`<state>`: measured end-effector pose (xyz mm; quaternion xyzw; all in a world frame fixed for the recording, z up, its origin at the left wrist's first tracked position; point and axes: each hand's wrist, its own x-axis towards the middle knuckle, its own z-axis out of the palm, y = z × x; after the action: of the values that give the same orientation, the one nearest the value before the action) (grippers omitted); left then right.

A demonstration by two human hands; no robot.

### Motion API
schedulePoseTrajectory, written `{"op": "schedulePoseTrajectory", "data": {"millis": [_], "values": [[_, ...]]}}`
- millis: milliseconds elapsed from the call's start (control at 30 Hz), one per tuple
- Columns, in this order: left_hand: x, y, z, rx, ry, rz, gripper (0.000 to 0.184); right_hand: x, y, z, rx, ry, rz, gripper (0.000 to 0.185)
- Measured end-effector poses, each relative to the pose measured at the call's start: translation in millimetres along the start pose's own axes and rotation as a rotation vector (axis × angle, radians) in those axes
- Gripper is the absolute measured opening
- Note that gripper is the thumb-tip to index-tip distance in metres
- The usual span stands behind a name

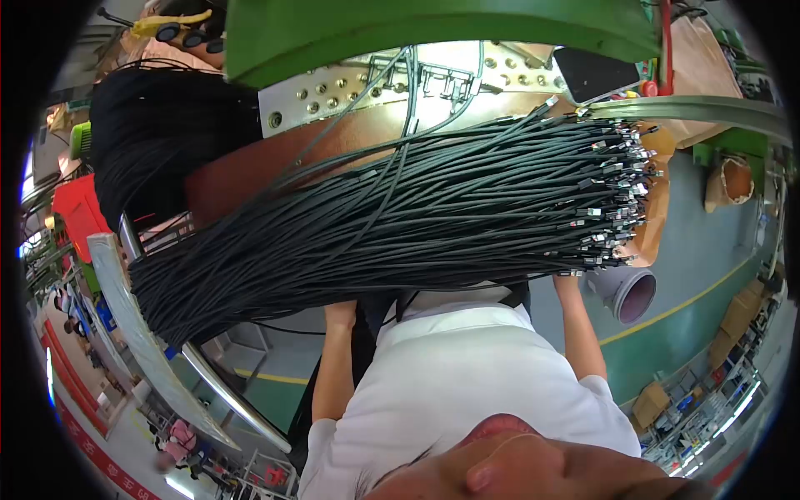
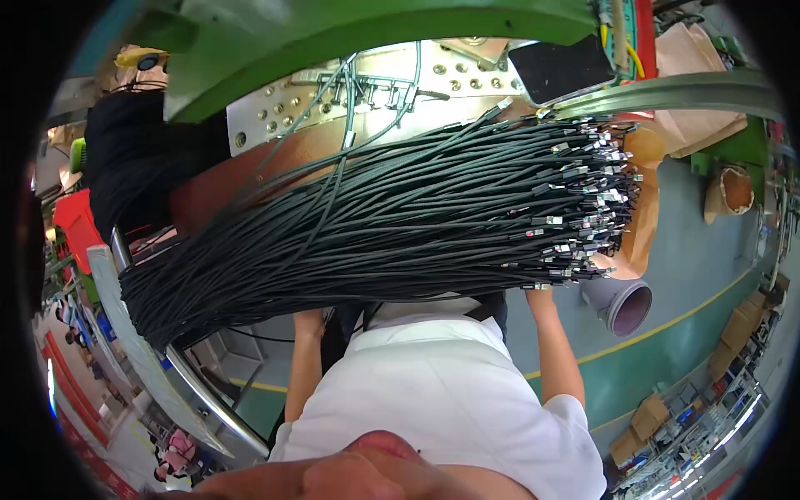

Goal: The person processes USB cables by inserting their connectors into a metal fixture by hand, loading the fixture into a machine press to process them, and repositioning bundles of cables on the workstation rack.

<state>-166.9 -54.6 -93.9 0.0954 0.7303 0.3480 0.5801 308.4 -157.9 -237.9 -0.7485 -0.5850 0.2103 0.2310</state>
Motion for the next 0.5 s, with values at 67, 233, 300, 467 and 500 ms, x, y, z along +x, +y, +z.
{"op": "schedulePoseTrajectory", "data": {"millis": [67, 233, 300, 467, 500], "values": [[-1.9, 4.1, 3.6, -0.018, -0.017, 0.006, 0.038, 6.3, -27.2, -6.0, -0.055, 0.01, -0.028, 0.055], [-8.1, 14.0, 14.6, 0.015, -0.066, 0.026, 0.038, 18.3, -51.1, -9.4, -0.228, 0.082, -0.133, 0.051], [-16.5, 19.6, 18.4, 0.153, -0.095, 0.043, 0.038, 21.7, -51.3, -11.8, -0.344, 0.096, -0.182, 0.048], [-52.9, 50.3, 15.4, 1.195, -0.278, 0.112, 0.033, 63.8, -180.2, -131.2, -0.636, -0.764, 0.206, 0.031], [-66.1, 66.7, 17.7, 1.415, -0.479, 0.144, 0.032, 76.6, -211.5, -160.8, -0.387, -0.981, 0.096, 0.029]]}}
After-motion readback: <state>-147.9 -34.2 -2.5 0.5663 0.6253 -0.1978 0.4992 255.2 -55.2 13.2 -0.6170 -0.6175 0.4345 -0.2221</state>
